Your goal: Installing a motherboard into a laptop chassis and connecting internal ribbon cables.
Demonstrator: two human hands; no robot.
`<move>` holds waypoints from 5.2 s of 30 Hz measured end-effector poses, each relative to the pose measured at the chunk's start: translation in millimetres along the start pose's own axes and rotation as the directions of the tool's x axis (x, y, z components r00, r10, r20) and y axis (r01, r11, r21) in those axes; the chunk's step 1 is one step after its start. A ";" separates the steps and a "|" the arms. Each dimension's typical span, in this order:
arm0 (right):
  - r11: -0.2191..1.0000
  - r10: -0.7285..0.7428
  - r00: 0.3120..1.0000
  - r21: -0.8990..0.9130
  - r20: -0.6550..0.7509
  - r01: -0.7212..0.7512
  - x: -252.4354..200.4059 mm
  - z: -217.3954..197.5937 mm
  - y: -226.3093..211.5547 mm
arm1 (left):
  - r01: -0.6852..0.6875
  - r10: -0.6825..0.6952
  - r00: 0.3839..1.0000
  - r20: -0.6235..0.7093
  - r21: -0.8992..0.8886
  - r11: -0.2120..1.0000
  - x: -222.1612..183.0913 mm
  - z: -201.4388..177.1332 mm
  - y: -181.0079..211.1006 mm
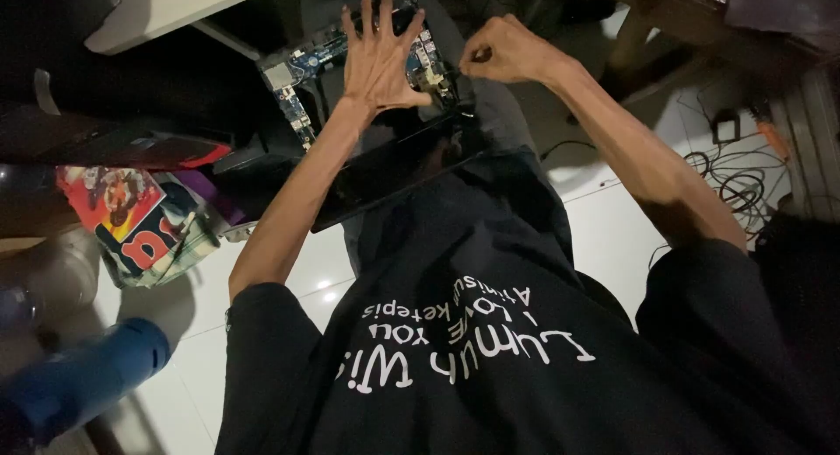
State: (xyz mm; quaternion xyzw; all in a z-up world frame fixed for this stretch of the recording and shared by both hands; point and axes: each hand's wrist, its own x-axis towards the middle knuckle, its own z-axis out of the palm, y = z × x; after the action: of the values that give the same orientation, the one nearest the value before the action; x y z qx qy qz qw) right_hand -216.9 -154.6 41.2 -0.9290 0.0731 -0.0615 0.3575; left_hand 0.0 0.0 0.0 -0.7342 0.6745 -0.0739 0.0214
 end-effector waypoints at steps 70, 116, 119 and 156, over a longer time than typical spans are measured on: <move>0.863 0.031 0.999 -0.505 -0.011 -0.032 -16.3 3.2 -21.0 | -0.072 0.070 0.997 -0.043 -0.047 0.996 2.1 29.6 -14.8; 0.845 -0.257 0.952 -0.517 -0.169 0.136 -23.0 58.3 -4.2 | -0.044 0.046 0.997 -0.065 0.029 0.999 -0.6 23.6 -13.4; 0.855 -0.260 0.945 -0.502 -0.200 0.128 -24.0 65.0 3.0 | -0.048 0.050 0.996 -0.077 0.018 0.999 -3.8 23.7 -14.1; 0.849 0.070 0.989 0.528 -0.128 0.008 -33.8 52.0 -10.8 | -0.028 0.028 0.999 -0.032 -0.001 1.000 -1.8 9.4 -13.2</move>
State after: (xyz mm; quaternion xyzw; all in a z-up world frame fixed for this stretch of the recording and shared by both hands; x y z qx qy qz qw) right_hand -240.5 -106.6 8.1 -0.7873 0.0936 -0.1395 0.5932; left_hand 14.2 2.3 -7.7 -0.7234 0.6851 -0.0847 0.0111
